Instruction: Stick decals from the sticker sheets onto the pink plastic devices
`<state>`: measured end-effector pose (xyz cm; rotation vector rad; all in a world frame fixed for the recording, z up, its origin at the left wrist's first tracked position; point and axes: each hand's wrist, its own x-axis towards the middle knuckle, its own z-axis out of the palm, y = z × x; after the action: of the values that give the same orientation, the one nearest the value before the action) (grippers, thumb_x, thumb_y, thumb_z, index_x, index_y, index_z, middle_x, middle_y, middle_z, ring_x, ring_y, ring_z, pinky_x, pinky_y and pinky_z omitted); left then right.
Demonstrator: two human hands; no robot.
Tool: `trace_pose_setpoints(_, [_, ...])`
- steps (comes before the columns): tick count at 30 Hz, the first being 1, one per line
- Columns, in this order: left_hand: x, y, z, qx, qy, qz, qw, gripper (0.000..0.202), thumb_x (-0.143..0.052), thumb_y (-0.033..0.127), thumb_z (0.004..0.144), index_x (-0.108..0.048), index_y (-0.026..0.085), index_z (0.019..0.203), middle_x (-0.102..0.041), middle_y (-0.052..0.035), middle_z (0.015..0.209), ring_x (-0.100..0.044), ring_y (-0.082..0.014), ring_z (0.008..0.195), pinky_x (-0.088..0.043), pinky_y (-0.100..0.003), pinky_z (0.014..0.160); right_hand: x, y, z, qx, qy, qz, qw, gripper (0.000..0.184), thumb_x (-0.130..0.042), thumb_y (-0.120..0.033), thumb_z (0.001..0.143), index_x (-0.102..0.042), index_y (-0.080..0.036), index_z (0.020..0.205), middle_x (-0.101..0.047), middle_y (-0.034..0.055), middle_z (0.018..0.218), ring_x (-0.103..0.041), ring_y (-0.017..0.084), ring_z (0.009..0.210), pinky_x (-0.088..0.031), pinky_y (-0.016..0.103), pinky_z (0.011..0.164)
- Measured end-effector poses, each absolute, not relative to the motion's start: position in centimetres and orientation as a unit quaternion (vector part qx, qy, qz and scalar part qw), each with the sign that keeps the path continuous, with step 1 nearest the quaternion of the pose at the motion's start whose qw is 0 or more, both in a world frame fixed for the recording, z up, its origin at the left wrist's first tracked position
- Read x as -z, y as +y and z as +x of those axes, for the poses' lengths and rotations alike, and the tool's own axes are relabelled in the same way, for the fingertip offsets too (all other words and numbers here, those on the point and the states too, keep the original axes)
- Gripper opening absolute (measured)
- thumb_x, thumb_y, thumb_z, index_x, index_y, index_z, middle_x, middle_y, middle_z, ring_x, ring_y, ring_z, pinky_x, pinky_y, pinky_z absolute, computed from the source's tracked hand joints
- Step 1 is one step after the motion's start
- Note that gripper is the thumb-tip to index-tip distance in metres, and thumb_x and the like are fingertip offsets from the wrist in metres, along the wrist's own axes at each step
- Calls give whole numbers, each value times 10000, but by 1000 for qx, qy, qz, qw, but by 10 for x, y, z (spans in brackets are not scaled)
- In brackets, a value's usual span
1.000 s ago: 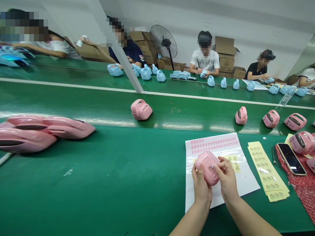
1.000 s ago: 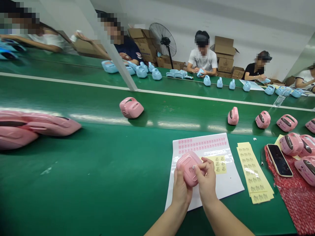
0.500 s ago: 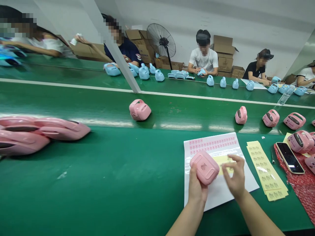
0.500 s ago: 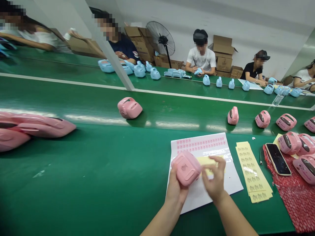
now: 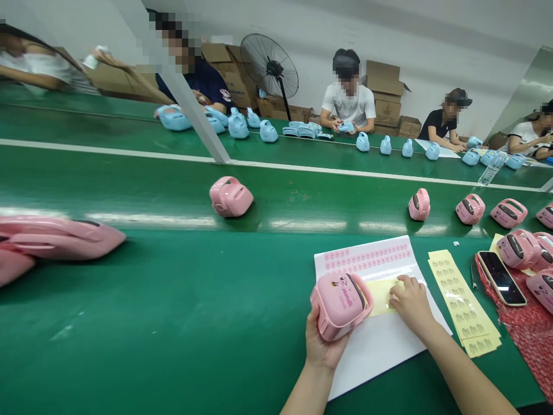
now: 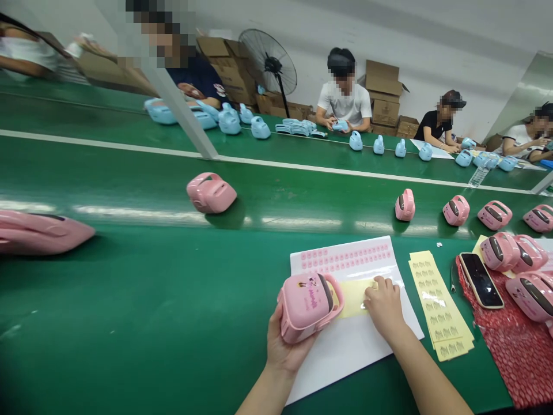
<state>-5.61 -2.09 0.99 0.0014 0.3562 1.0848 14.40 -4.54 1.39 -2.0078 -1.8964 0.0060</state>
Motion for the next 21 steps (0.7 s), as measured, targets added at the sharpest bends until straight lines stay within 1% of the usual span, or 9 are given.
trace_pose_setpoints(2, [-5,-21,-56,-500,134,4,856,572,-511,388,783,-345,296,1322,-672,-85,1037,-606,-286,976,-478,-417,798,-22,-35,143,28,-683,-713,157,205,-651,-113,639,-663,-244,795,-586,117,973,-514,283,848,-386,399,669])
trace_pose_setpoints(3, [-5,-21,-55,-496,123,7,860,598,-506,426,777,-339,265,1328,-653,-106,1073,-588,-294,1011,-473,-411,812,-26,-25,141,27,-688,-707,160,230,-650,-135,652,-659,-243,854,-584,120,960,-519,282,849,-392,395,671])
trace_pose_setpoints(6, [-7,-21,-54,-495,122,9,860,688,-523,511,733,-359,182,1315,-622,-158,1103,-575,-307,1031,-480,-382,809,-34,15,129,-28,-711,-668,219,273,-565,-190,749,-622,-244,1011,-571,98,919,-541,238,828,-423,355,684])
trace_pose_setpoints(9, [-6,-20,-56,-517,135,-4,846,654,-565,511,700,-431,199,1260,-635,-144,1075,-603,-285,983,-524,-328,703,-34,57,108,-71,-721,-638,261,357,-530,-168,769,-572,-235,1117,-546,94,985,-545,206,858,-439,314,713])
trace_pose_setpoints(11, [-4,-19,-58,-526,144,-12,838,593,-592,500,684,-489,229,1200,-643,-120,1071,-618,-265,953,-534,-280,628,-31,76,95,-79,-727,-627,268,344,-565,-145,739,-602,-230,1070,-546,92,1003,-538,207,881,-434,307,733])
trace_pose_setpoints(13, [-3,-18,-60,-530,154,-21,833,553,-618,513,660,-540,236,1132,-649,-109,1070,-627,-251,936,-534,-247,601,-27,87,86,-89,-732,-617,276,238,-579,-125,725,-656,-231,923,-567,77,938,-535,202,848,-426,305,732])
trace_pose_setpoints(16, [-5,-15,-61,-535,168,-34,827,536,-647,545,619,-579,247,1059,-666,-90,1041,-632,-240,927,-538,-235,613,-21,89,81,-101,-730,-607,298,161,-553,-101,734,-655,-226,728,-580,61,833,-520,192,793,-416,301,707])
trace_pose_setpoints(19, [-7,-14,-60,-538,173,-28,825,549,-652,558,608,-572,265,1065,-672,-66,1030,-628,-239,942,-545,-250,644,-19,82,82,-114,-715,-603,336,186,-521,-90,740,-621,-220,652,-575,60,817,-510,186,783,-415,298,698])
trace_pose_setpoints(21, [-5,-14,-61,-539,164,-10,826,562,-632,561,631,-548,272,1107,-667,-59,1051,-611,-241,987,-545,-259,676,-19,74,84,-123,-698,-603,367,195,-510,-87,737,-601,-219,625,-567,54,824,-515,178,797,-420,297,719])
